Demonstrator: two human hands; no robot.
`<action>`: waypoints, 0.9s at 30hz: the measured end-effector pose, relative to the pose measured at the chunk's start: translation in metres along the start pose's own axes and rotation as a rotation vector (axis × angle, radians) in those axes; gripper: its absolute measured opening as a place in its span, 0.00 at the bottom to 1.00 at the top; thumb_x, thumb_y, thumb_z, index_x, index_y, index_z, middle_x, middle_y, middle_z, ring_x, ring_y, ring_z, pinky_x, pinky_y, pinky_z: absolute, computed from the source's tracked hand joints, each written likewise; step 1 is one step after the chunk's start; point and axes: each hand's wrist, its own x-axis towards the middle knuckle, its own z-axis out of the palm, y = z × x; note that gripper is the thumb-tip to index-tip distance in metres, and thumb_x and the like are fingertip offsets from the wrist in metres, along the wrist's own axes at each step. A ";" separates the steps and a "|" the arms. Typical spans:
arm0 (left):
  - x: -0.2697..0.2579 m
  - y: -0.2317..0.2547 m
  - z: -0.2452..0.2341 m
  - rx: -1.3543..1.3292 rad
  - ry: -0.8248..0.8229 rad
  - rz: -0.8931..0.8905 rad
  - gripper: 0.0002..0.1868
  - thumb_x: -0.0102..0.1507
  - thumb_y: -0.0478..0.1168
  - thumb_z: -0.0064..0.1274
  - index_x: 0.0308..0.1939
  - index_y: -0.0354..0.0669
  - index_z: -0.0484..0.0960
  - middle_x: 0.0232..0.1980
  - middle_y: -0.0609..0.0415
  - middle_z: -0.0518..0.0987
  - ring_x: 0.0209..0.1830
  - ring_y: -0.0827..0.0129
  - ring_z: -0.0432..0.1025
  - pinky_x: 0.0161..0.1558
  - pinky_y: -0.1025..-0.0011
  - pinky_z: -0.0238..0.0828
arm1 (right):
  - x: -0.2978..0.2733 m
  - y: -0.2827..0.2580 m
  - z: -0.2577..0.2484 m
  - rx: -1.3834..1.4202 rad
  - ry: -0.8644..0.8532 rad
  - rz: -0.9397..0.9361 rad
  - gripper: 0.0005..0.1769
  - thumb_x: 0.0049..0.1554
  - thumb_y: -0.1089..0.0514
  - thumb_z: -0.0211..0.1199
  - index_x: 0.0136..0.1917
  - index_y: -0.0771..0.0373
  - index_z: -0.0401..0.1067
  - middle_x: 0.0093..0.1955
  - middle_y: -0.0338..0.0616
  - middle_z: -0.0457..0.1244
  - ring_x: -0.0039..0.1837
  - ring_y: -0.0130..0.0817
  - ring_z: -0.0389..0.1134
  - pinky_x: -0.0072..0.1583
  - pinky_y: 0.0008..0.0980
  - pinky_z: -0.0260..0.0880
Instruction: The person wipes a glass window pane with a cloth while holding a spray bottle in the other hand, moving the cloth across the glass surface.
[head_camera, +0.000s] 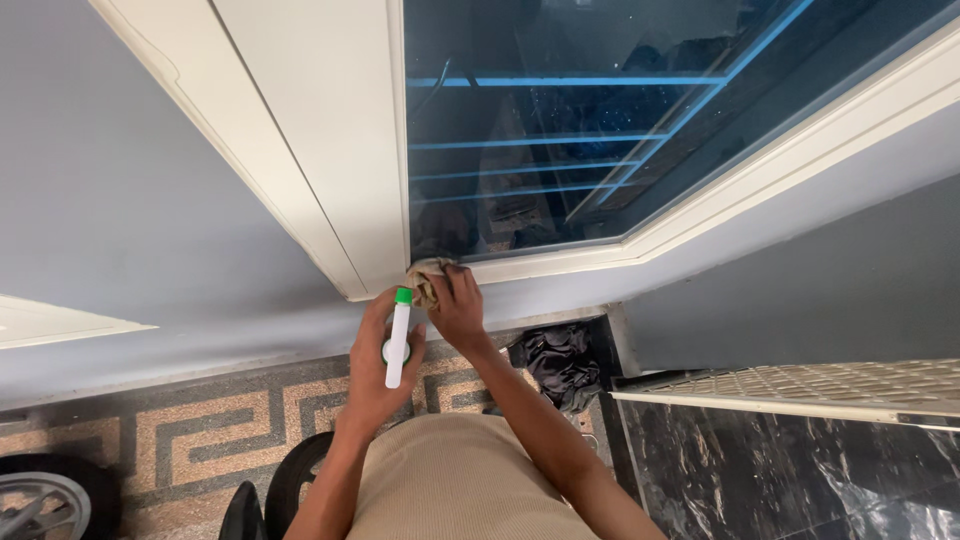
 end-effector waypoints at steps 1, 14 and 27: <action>-0.003 0.001 0.000 -0.002 -0.003 -0.043 0.30 0.64 0.28 0.56 0.69 0.40 0.66 0.57 0.47 0.77 0.43 0.67 0.80 0.40 0.69 0.77 | 0.005 -0.003 -0.004 0.012 0.010 -0.001 0.27 0.45 0.65 0.69 0.59 0.61 0.71 0.59 0.48 0.57 0.59 0.48 0.63 0.56 0.45 0.71; -0.002 0.009 0.009 -0.021 0.014 0.029 0.30 0.64 0.26 0.53 0.70 0.39 0.64 0.63 0.44 0.75 0.51 0.63 0.80 0.45 0.69 0.80 | 0.078 -0.021 -0.037 0.013 0.264 -0.046 0.28 0.49 0.58 0.77 0.61 0.62 0.70 0.61 0.49 0.55 0.57 0.44 0.60 0.54 0.41 0.65; 0.016 0.023 0.054 0.001 -0.008 -0.010 0.28 0.64 0.26 0.54 0.67 0.41 0.67 0.64 0.48 0.77 0.36 0.72 0.77 0.33 0.72 0.75 | 0.113 0.051 -0.113 -0.015 0.383 -0.031 0.30 0.50 0.63 0.75 0.63 0.64 0.66 0.62 0.47 0.52 0.60 0.39 0.56 0.56 0.36 0.60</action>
